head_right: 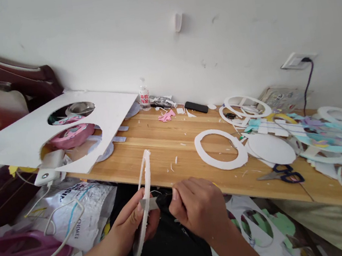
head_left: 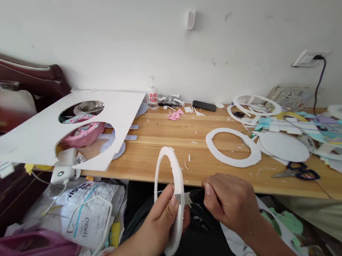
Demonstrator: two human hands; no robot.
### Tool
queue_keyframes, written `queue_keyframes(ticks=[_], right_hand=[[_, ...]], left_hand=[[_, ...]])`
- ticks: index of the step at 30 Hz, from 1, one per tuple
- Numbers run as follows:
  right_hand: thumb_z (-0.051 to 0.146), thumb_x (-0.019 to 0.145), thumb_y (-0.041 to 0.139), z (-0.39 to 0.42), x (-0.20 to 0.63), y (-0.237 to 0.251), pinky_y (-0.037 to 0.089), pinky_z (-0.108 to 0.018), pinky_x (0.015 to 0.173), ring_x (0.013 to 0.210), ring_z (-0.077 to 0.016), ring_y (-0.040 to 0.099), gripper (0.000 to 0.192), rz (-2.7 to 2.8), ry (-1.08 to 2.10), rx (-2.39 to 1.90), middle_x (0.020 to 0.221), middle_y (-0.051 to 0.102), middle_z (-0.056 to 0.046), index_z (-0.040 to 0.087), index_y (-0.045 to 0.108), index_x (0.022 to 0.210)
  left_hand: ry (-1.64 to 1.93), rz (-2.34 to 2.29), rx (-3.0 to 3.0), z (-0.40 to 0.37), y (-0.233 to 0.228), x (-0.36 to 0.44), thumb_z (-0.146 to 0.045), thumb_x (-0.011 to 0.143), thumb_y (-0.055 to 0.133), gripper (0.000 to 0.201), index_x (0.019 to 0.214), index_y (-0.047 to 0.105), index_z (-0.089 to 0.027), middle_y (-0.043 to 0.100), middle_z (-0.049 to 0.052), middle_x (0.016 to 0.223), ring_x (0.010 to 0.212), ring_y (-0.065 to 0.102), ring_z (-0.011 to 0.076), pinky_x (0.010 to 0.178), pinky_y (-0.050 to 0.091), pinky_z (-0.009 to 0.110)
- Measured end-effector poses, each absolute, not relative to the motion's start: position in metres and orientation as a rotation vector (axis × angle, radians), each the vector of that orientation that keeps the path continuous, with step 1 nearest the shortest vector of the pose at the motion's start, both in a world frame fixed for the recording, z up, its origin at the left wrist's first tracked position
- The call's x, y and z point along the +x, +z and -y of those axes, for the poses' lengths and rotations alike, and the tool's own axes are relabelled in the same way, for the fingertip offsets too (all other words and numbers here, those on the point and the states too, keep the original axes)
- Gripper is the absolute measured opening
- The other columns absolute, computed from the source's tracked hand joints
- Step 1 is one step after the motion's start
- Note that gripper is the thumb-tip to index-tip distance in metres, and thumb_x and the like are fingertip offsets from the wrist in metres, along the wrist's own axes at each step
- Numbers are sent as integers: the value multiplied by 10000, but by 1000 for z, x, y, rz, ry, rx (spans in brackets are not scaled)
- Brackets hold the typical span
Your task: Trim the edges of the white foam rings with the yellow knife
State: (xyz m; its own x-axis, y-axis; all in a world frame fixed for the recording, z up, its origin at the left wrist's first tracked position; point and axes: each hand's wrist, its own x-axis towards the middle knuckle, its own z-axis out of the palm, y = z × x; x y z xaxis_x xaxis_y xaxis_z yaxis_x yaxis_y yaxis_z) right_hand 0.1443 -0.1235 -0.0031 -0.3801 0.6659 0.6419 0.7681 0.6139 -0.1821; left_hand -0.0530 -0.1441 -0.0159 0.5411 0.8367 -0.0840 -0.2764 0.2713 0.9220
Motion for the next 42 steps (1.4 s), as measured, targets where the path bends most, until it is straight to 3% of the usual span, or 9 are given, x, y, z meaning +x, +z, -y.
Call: queue_keyframes(ticks=[7,18,23,26,29,35,42], right_hand=[[163,941,396,126,137,3,285,-312,568,541,-136,461,286,2145,-165,-1098,578,512,6,192,538,695],[203,965,410,106,162,-16,280,-301,555,524,-136,487,317,2010,-253,-1266,555,523,1,181,592,706],[189,964,391,113,157,-15,297,-291,571,551,-131,510,297,2073,-72,-1171,586,535,1,179,581,736],[172,957,387,119,148,-11,292,-290,574,550,-125,493,284,2097,-17,-1099,592,523,7,182,559,731],[170,952,390,121,142,-8,280,-295,574,548,-127,464,279,2129,-24,-1073,592,505,9,185,542,718],[170,942,396,121,135,-3,264,-311,580,558,-137,459,279,2143,-59,-1082,595,511,4,191,530,699],[163,943,397,125,129,5,258,-319,583,559,-142,448,287,2126,-130,-1085,587,509,2,196,521,687]], left_hand=[[755,-729,1051,147,-15,-55,-635,904,489,444,903,470,-192,463,-51,672,527,342,67,471,271,190],[803,-585,1061,144,-28,-56,-507,1006,381,332,912,449,-196,453,-57,632,502,346,62,451,265,179],[767,-530,994,136,-28,-56,-469,955,539,375,1200,440,-204,604,-12,698,548,510,93,495,349,186],[842,-526,945,130,-28,-54,-517,925,562,348,1031,521,-188,645,31,750,644,581,131,566,412,223],[916,-609,901,127,-28,-50,-555,951,477,397,839,526,-177,594,6,644,540,512,104,510,370,220],[945,-739,876,129,-23,-39,-567,956,452,410,816,509,-186,501,-40,573,485,414,85,484,309,219],[966,-720,877,132,-25,-38,-561,965,432,420,788,511,-188,506,-37,568,477,390,86,477,297,223]])
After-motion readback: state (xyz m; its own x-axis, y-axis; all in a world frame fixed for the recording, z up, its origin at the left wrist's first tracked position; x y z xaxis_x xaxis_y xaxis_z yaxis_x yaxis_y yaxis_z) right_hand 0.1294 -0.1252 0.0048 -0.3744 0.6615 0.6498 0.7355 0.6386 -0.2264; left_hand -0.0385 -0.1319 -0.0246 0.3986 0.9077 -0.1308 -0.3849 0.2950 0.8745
